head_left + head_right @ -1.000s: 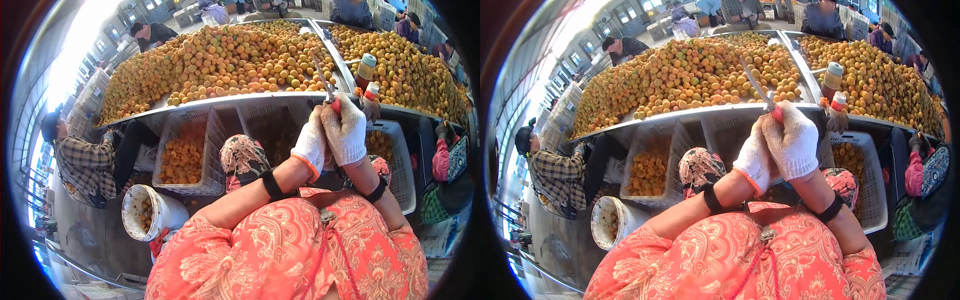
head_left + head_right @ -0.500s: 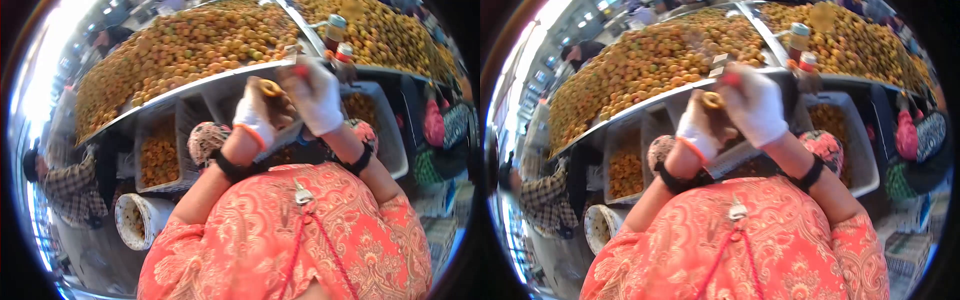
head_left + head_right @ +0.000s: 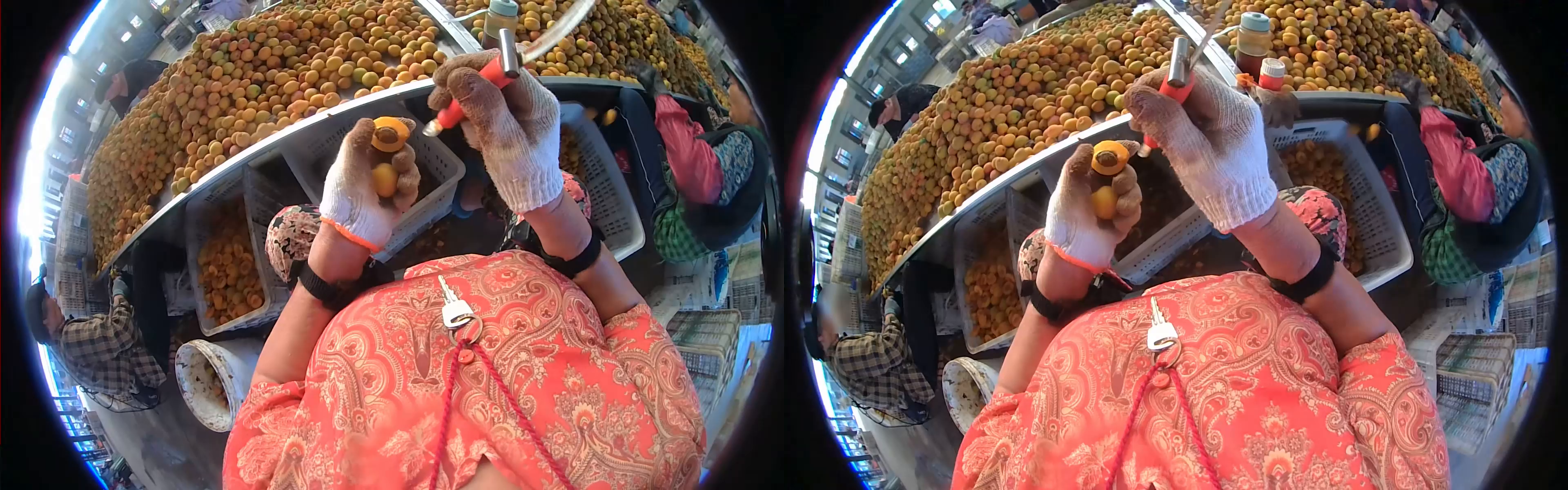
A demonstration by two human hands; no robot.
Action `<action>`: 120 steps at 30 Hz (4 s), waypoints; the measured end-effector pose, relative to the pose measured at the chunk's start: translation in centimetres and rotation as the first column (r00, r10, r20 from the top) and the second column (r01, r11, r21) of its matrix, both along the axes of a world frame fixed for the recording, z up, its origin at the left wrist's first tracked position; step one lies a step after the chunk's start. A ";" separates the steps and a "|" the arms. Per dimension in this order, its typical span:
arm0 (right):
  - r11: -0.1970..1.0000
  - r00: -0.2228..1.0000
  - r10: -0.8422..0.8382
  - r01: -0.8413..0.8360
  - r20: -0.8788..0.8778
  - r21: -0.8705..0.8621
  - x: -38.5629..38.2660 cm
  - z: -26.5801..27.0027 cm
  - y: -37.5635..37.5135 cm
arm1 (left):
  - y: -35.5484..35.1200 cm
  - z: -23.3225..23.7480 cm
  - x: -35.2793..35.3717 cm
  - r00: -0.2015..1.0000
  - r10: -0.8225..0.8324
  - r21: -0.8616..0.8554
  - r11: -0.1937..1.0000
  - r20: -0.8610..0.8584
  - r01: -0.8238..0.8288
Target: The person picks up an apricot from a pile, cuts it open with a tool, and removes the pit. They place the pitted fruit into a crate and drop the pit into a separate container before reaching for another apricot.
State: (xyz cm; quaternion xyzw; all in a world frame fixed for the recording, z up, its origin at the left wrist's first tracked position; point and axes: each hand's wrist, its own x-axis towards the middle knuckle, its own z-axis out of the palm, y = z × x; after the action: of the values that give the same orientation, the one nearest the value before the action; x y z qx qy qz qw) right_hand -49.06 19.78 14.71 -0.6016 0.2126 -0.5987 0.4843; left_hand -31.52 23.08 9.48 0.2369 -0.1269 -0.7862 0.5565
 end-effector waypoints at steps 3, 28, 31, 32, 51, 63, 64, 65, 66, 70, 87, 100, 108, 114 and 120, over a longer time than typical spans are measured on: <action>0.999 0.999 -0.001 0.003 -0.032 0.046 0.2 0.1 0.2 | 0.3 0.3 -0.6 0.996 0.063 0.043 0.997 0.069 -0.066; 0.953 0.944 0.226 -0.162 -0.240 0.257 0.4 -0.7 1.6 | 1.5 -0.1 -1.8 0.880 0.151 -0.184 0.980 0.450 -0.074; 0.938 0.956 0.212 -0.140 -0.205 0.317 0.3 -0.8 1.3 | 1.9 0.4 -1.9 0.858 0.101 -0.143 0.989 0.503 -0.032; 0.935 0.947 0.273 -0.220 -0.167 0.280 0.2 -1.0 0.8 | 1.9 0.5 -1.9 0.862 0.106 -0.136 0.990 0.495 -0.044; 0.794 0.965 0.156 -0.250 0.211 0.554 1.3 -2.8 -0.9 | 0.1 -1.6 0.3 0.985 -0.159 -0.155 0.974 0.071 0.168; 0.808 0.953 0.033 -0.203 0.301 0.553 2.6 -5.8 -4.2 | -3.6 -2.8 0.0 0.939 0.298 0.076 0.946 0.173 -0.315; 0.900 0.987 0.032 -0.097 0.157 0.426 2.5 -6.6 -4.9 | -4.4 -3.0 0.7 0.898 0.359 0.121 0.910 0.253 -0.398; 0.963 1.000 0.004 -0.009 0.018 0.268 2.7 -7.4 -5.5 | -4.7 -3.4 1.4 0.849 0.409 0.161 0.863 0.334 -0.479; 0.994 0.981 0.034 -0.014 -0.191 0.110 3.0 -8.1 -5.5 | -4.1 -2.5 1.0 0.859 0.342 0.159 0.891 0.382 -0.426; 0.802 0.747 -0.393 -0.007 -0.536 -0.598 4.5 -8.5 -4.8 | -4.5 -4.1 -0.9 0.706 0.405 -0.188 0.911 0.580 -0.368; 0.996 0.717 -0.018 -0.049 -0.696 -0.075 5.7 -14.2 -7.8 | 13.5 -13.6 28.9 0.022 0.554 -0.200 0.336 0.832 -0.920; 0.728 0.893 0.382 -0.134 -0.236 0.673 3.5 -15.9 -6.9 | 3.5 -4.3 29.0 0.040 0.536 -0.357 0.614 0.843 -0.704; 0.814 0.796 0.300 0.074 -0.525 0.577 -1.0 -13.3 -8.6 | -13.8 -2.7 15.7 -0.151 0.378 -0.377 0.925 0.913 0.035; 0.785 0.779 0.279 0.152 -0.561 0.601 -3.2 -13.1 -10.6 | -23.7 -3.7 6.8 -0.463 0.433 -0.185 0.853 0.773 0.489; 0.847 0.758 0.263 0.115 -0.596 0.520 -3.4 -14.4 -11.3 | -32.5 -5.9 0.4 -0.506 0.613 -0.126 0.703 0.607 0.700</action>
State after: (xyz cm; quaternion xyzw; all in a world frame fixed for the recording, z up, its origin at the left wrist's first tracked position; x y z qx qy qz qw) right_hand -52.44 8.49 0.30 -0.6224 0.4967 -0.2509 0.5504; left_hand -31.14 -9.38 3.55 0.5365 -0.8365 -0.0373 0.1056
